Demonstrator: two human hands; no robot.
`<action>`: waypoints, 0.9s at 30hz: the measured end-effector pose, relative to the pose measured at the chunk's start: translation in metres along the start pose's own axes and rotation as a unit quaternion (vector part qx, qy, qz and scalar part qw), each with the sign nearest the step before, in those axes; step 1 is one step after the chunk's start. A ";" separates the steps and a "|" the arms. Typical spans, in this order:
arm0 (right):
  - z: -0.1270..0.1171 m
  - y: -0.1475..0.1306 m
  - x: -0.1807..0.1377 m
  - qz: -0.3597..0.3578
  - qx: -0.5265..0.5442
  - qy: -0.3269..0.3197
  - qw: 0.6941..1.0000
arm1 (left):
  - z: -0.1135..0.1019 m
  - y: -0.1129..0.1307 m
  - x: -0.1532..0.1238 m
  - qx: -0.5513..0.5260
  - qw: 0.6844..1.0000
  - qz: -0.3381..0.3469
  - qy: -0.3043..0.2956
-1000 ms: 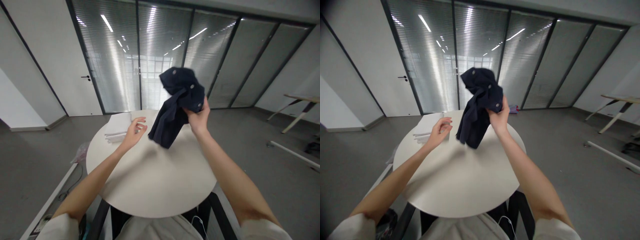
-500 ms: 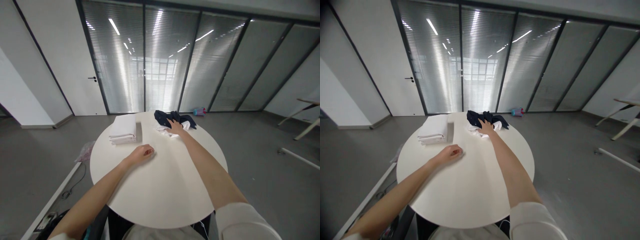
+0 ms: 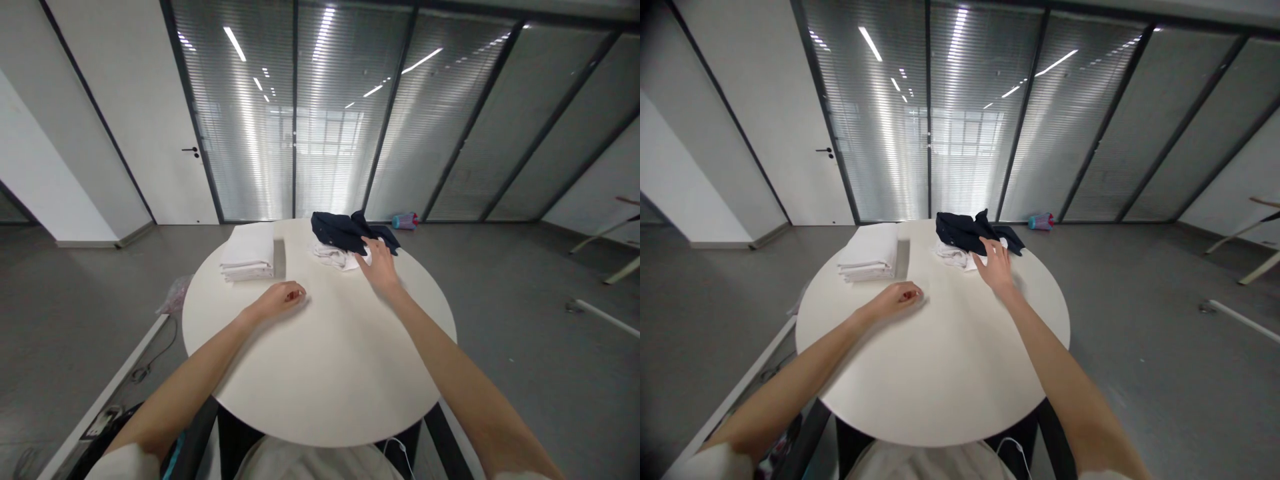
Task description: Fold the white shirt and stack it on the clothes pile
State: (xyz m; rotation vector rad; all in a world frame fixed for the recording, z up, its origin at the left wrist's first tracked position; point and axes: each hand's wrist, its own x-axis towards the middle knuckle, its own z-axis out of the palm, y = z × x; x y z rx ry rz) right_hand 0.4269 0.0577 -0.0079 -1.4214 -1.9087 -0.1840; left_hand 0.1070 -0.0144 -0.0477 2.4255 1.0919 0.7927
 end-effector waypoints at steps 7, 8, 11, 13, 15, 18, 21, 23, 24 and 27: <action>0.008 0.010 -0.028 -0.053 0.170 -0.083 0.980 | -0.012 0.005 0.004 0.075 0.982 0.082 0.149; 0.009 0.010 -0.028 -0.058 0.180 -0.098 0.977 | -0.020 0.004 0.004 0.110 0.972 0.073 0.195; 0.009 0.011 -0.028 -0.071 0.191 -0.111 0.973 | -0.054 -0.005 0.005 0.212 0.934 -0.012 0.286; 0.008 0.011 -0.028 -0.067 0.200 -0.108 0.971 | -0.077 -0.018 0.004 0.254 0.927 -0.082 0.264; 0.007 0.011 -0.028 -0.061 0.213 -0.111 0.969 | -0.095 -0.033 0.001 0.271 0.935 -0.144 0.179; 0.006 0.010 -0.029 -0.048 0.230 -0.128 0.963 | -0.107 -0.053 -0.006 0.278 0.938 -0.195 0.064; 0.007 0.009 -0.029 -0.040 0.239 -0.146 0.959 | -0.108 -0.062 -0.011 0.285 0.939 -0.183 0.052; 0.008 0.008 -0.029 -0.037 0.242 -0.153 0.957 | -0.110 -0.064 -0.012 0.281 0.942 -0.170 0.069; 0.008 0.008 -0.030 -0.037 0.243 -0.155 0.957 | -0.112 -0.064 -0.011 0.273 0.943 -0.171 0.084; 0.010 0.008 -0.030 -0.039 0.245 -0.156 0.956 | -0.125 -0.063 -0.003 0.217 0.946 -0.206 0.128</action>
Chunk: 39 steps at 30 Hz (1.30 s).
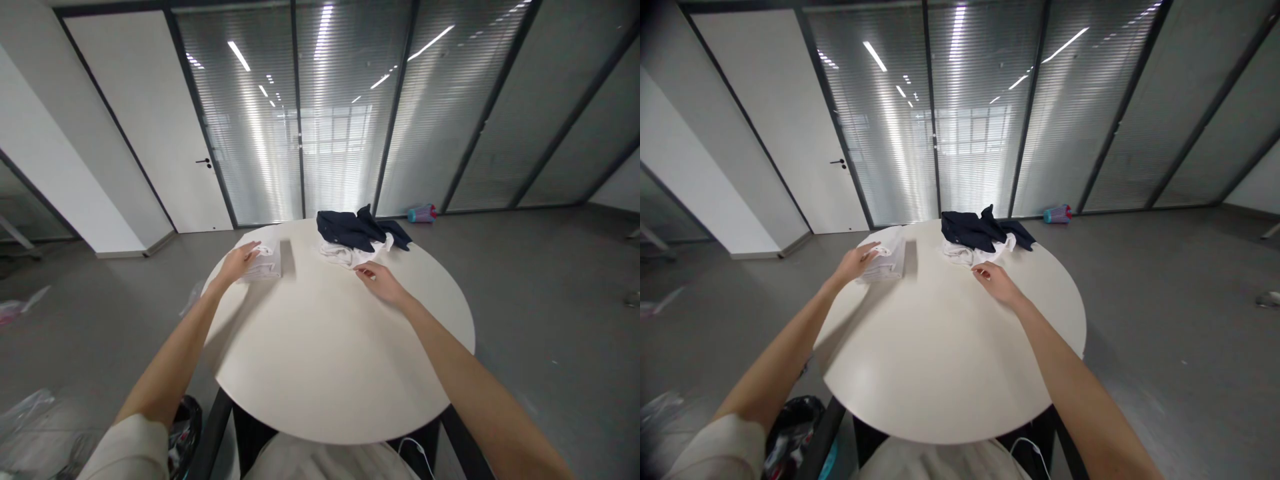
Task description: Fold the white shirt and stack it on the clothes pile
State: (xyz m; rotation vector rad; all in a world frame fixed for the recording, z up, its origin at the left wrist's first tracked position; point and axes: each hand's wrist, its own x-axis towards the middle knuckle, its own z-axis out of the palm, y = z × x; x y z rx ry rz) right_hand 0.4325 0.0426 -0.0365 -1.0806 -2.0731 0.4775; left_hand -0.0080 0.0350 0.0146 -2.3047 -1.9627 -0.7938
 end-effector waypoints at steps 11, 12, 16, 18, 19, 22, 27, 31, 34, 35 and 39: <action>-0.001 0.004 0.001 0.001 -0.001 -0.004 1.000 | -0.031 0.013 0.022 0.006 0.959 -0.171 0.225; -0.002 0.004 0.001 0.000 0.004 0.001 1.000 | -0.036 0.016 0.020 0.003 0.946 -0.177 0.273; -0.006 -0.002 0.002 -0.009 0.035 0.028 0.999 | -0.052 0.051 -0.014 -0.013 0.923 -0.056 0.380; -0.008 -0.005 0.003 0.007 0.079 0.029 0.996 | -0.048 0.082 -0.049 0.005 0.925 0.082 0.372; -0.007 -0.006 0.003 0.023 0.115 0.019 0.993 | -0.042 0.099 -0.069 0.023 0.930 0.150 0.336; -0.002 -0.009 0.000 0.080 0.220 -0.044 0.971 | -0.007 0.148 -0.129 0.079 0.947 0.267 0.160; 0.014 -0.013 -0.005 0.080 0.215 -0.118 0.966 | 0.049 0.187 -0.179 0.058 0.946 0.319 -0.019; 0.011 -0.024 -0.002 0.057 0.138 -0.118 0.982 | 0.036 0.182 -0.172 -0.029 0.950 0.304 -0.062; 0.005 -0.055 -0.009 0.006 0.066 -0.120 0.991 | 0.015 0.165 -0.160 -0.093 0.960 0.257 -0.067; 0.005 -0.069 -0.016 -0.028 0.047 -0.135 0.989 | 0.011 0.157 -0.157 -0.102 0.965 0.237 -0.051; 0.022 -0.126 -0.055 -0.156 -0.036 -0.219 0.963 | 0.007 0.130 -0.146 -0.113 0.977 0.183 0.008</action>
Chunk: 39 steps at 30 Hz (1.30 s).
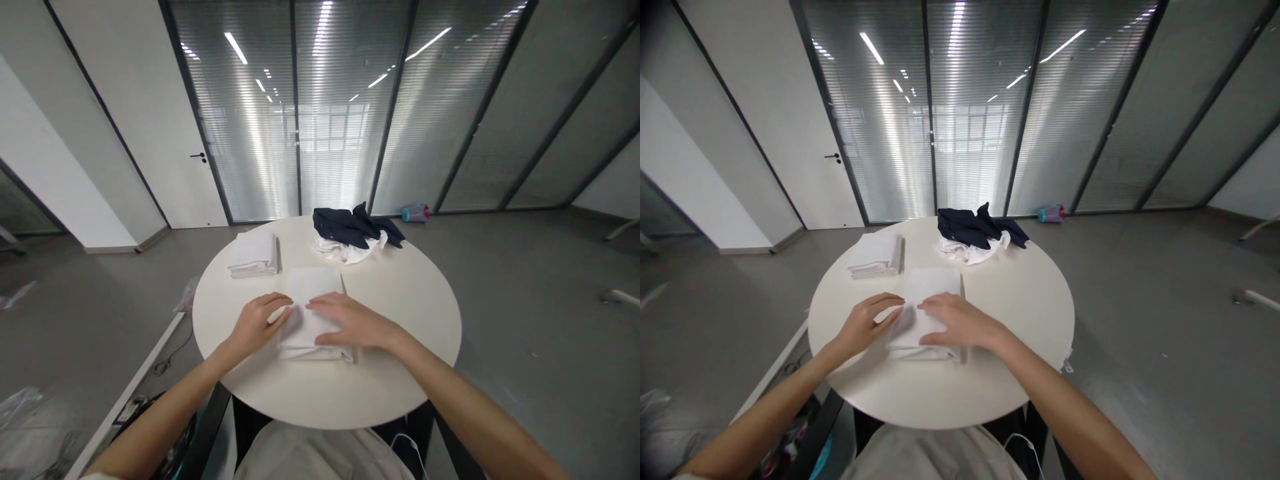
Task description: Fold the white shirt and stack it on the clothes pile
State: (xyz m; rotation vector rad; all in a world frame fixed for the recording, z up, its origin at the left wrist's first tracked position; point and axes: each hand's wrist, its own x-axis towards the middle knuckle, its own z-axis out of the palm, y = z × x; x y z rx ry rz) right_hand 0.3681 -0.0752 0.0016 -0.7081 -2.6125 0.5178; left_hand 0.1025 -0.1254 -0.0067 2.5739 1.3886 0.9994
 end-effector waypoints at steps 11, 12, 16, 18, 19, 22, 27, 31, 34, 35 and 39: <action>0.015 -0.030 -0.065 0.155 0.053 0.332 0.929 | 0.005 0.001 0.000 -0.066 0.991 0.026 0.111; 0.015 -0.027 -0.078 0.179 0.080 0.370 0.908 | 0.007 0.002 0.001 -0.071 0.993 0.032 0.087; 0.021 -0.020 -0.122 0.241 0.169 0.408 0.864 | 0.021 0.009 0.003 -0.126 0.990 0.029 -0.050; 0.025 -0.018 -0.133 0.258 0.216 0.396 0.854 | 0.029 0.015 0.004 -0.158 0.984 0.011 -0.082; 0.027 -0.017 -0.135 0.263 0.247 0.401 0.842 | 0.033 0.019 0.003 -0.161 0.984 0.004 -0.078; 0.030 -0.012 -0.134 0.278 0.358 0.453 0.768 | 0.042 0.027 0.002 -0.076 0.996 0.029 -0.023; 0.026 0.011 -0.150 0.322 0.379 0.549 0.672 | 0.032 0.022 0.001 0.041 0.971 0.157 -0.175; 0.012 0.022 -0.182 0.342 0.090 0.654 0.669 | 0.004 0.019 0.005 0.016 0.953 0.147 -0.265; 0.004 0.014 -0.189 0.283 -0.116 0.577 0.757 | -0.007 0.032 0.015 -0.038 0.938 0.181 -0.293; 0.003 0.010 -0.187 0.251 -0.138 0.507 0.813 | -0.004 0.038 0.020 -0.051 0.933 0.198 -0.295; 0.008 -0.001 -0.159 0.204 -0.151 0.211 0.944 | 0.032 0.061 0.044 -0.034 0.917 0.278 -0.284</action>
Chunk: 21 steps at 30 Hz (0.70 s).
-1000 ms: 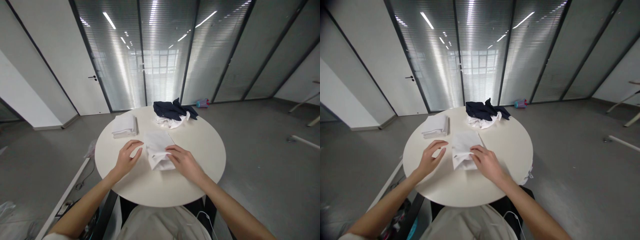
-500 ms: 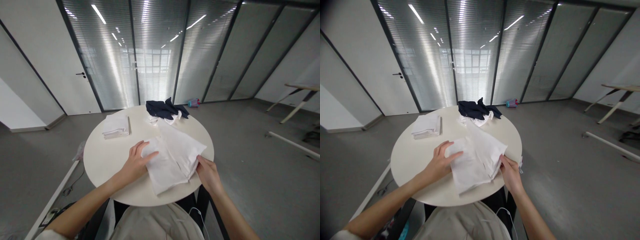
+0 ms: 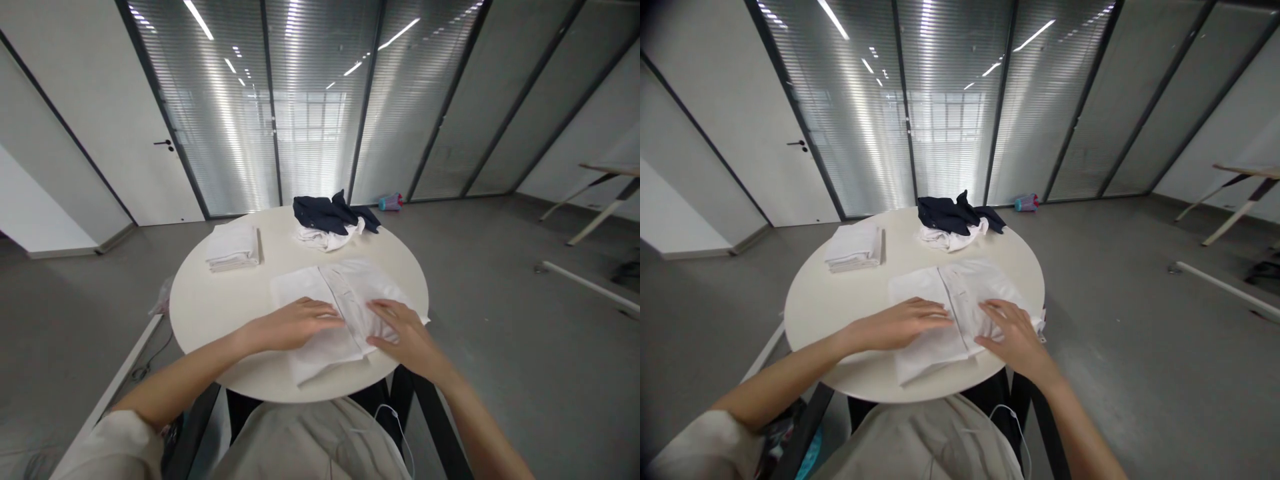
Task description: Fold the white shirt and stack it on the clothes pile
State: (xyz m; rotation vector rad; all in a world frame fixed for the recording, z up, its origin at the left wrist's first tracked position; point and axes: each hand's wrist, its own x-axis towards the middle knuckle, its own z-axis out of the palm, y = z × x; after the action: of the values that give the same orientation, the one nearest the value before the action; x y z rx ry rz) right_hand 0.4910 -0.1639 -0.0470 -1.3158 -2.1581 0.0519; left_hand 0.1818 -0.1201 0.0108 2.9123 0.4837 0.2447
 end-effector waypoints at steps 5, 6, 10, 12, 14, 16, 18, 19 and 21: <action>0.005 -0.010 0.021 0.057 0.034 0.015 0.998 | 0.022 -0.013 0.041 0.086 0.996 0.018 -0.012; 0.000 -0.005 0.024 0.074 0.065 0.060 0.993 | 0.020 -0.015 0.041 0.104 0.995 0.009 -0.010; -0.036 0.046 0.032 0.179 0.153 0.299 0.925 | -0.011 -0.018 -0.003 0.151 0.986 -0.053 0.055; -0.053 0.083 0.031 0.256 0.211 0.414 0.848 | -0.031 -0.015 -0.048 0.145 0.976 -0.097 0.129; -0.064 0.115 0.025 0.327 0.236 0.475 0.782 | -0.045 -0.008 -0.102 0.116 0.965 -0.142 0.186; -0.071 0.132 0.015 0.360 0.188 0.505 0.762 | -0.050 0.004 -0.154 0.083 0.958 -0.198 0.188; -0.074 0.130 0.005 0.350 0.079 0.512 0.780 | -0.045 0.017 -0.194 0.053 0.950 -0.258 0.169; -0.073 0.123 0.002 0.326 0.028 0.498 0.803 | -0.041 0.023 -0.208 0.039 0.945 -0.285 0.158; -0.070 0.101 0.004 0.243 -0.020 0.415 0.877 | -0.034 0.032 -0.219 0.025 0.933 -0.323 0.155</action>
State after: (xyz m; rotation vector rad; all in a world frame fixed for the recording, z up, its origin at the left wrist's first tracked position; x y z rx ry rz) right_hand 0.6058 -0.1285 -0.0216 -1.5070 -1.0908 -0.3079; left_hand -0.0194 -0.2184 0.0211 2.5750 1.4643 0.5907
